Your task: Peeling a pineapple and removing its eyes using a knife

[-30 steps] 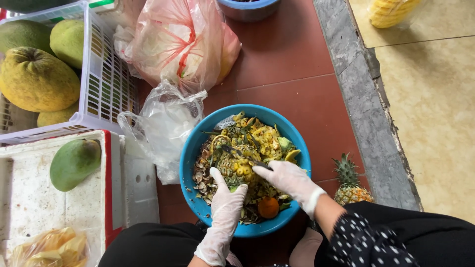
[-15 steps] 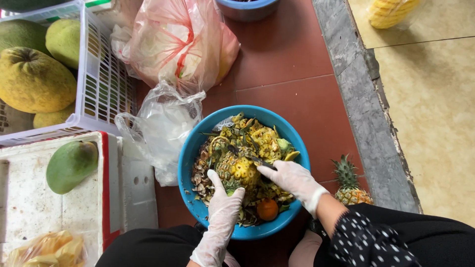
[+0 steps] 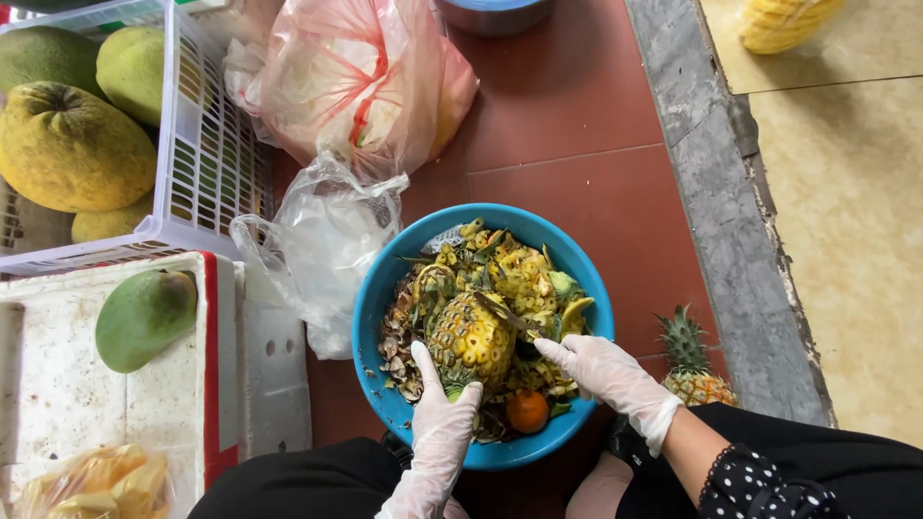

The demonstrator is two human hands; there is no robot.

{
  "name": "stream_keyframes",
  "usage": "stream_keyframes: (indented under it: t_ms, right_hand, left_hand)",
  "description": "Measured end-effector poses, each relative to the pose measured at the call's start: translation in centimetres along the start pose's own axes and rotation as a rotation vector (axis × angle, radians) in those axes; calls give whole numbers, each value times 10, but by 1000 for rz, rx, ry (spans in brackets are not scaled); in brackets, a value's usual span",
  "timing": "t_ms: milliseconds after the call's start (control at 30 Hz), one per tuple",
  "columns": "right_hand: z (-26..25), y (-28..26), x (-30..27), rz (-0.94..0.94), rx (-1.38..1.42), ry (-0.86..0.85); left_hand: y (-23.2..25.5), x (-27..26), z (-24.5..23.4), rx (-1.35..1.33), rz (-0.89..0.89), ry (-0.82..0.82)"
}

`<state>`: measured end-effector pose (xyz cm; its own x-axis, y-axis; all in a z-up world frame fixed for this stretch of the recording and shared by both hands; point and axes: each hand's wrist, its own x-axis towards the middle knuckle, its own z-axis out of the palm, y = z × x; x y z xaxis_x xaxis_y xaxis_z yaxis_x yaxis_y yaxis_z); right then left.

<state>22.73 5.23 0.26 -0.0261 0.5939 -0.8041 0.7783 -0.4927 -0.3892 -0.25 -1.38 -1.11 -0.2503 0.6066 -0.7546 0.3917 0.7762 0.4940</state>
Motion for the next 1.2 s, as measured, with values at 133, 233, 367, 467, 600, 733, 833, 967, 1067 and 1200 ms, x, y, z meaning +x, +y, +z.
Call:
stream_keyframes:
  t_ms: [133,233,367,467,600,733,833,967,1067,1200]
  right_hand:
    - [1,-14,12,-29,56,-14]
    - [0,-36,16,58,137,-30]
    - [9,-24,57,85,315,-110]
    - [11,-17,63,89,309,-172]
    - [-11,-28,16,-82,481,-185]
    - [-10,-16,-10,-63,374,-71]
    - [9,26,-14,-1059,-595,412]
    - [26,29,-35,-295,-448,227]
    - [32,33,-28,-306,-467,251]
    - [35,26,-15,-359,-524,364]
  left_hand:
    - [-8,5,2,-9,25,4]
    - [-15,8,7,2,24,11]
    - [0,-13,-5,-207,-16,-11]
    - [-1,-15,-11,-622,-192,-88]
    - [-25,22,5,-1081,-398,-239]
    - [-4,11,-7,-1051,-175,-179]
    - [17,-6,-15,-938,-46,-82]
    - [31,-10,-18,-685,-93,-6]
    - [31,-4,-17,-615,-134,-28]
    - [31,0,-13,-609,-109,-36]
